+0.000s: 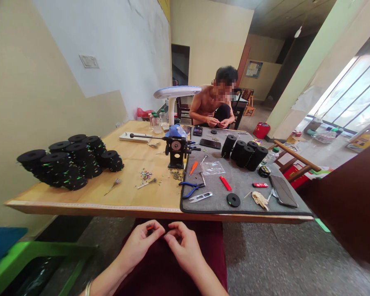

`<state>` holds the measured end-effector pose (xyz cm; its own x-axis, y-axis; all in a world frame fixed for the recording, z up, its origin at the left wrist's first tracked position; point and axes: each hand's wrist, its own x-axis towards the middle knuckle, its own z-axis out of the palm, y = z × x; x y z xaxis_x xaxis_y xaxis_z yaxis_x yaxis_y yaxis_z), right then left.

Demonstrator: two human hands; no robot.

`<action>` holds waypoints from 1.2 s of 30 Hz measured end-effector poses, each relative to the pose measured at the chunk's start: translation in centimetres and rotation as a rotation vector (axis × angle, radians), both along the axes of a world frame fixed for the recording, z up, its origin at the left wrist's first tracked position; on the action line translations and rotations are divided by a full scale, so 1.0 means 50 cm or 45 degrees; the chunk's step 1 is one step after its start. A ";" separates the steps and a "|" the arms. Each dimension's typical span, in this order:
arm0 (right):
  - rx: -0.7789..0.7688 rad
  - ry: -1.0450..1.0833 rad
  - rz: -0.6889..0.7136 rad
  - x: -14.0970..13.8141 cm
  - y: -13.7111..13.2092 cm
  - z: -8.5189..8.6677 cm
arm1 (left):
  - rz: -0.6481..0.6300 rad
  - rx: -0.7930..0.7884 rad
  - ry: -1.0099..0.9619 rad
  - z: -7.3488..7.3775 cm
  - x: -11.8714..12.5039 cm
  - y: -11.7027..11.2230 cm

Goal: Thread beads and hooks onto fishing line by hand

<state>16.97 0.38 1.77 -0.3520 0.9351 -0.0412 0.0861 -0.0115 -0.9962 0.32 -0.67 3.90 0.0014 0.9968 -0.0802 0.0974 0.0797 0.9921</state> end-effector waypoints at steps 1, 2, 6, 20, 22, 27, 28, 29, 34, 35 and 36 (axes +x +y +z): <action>-0.019 0.035 0.015 -0.001 0.003 0.005 | 0.000 0.030 0.052 0.001 -0.001 0.001; -0.033 0.069 0.028 -0.002 0.007 0.009 | -0.002 0.052 0.096 0.002 -0.002 0.001; -0.172 0.232 0.106 -0.015 0.016 0.020 | -0.019 0.074 0.171 0.009 -0.003 0.004; -0.249 0.195 -0.093 -0.023 0.042 -0.025 | -0.021 0.328 0.890 0.023 -0.019 0.081; -0.309 0.265 -0.156 -0.019 0.045 -0.028 | 0.031 0.311 1.173 0.029 -0.023 0.120; -0.467 0.362 -0.191 -0.011 0.042 -0.031 | 0.033 0.296 1.332 0.032 -0.015 0.191; -0.482 0.380 -0.195 -0.010 0.041 -0.035 | 0.035 0.299 1.349 0.033 -0.014 0.198; -0.493 0.400 -0.199 -0.008 0.040 -0.039 | 0.041 0.305 1.364 0.035 -0.016 0.202; -0.530 0.481 -0.234 -0.004 0.036 -0.063 | 0.176 0.307 1.435 0.052 -0.063 0.221; -0.539 0.486 -0.234 -0.005 0.035 -0.065 | 0.212 0.297 1.448 0.053 -0.078 0.227; -0.545 0.486 -0.231 -0.006 0.034 -0.066 | 0.240 0.292 1.459 0.053 -0.091 0.234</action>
<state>16.65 2.10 -1.55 -0.2522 0.9098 -0.3296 -0.3179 -0.3997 -0.8598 -4.24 11.03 6.54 -0.1035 0.9649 0.2413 0.9449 0.0196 0.3267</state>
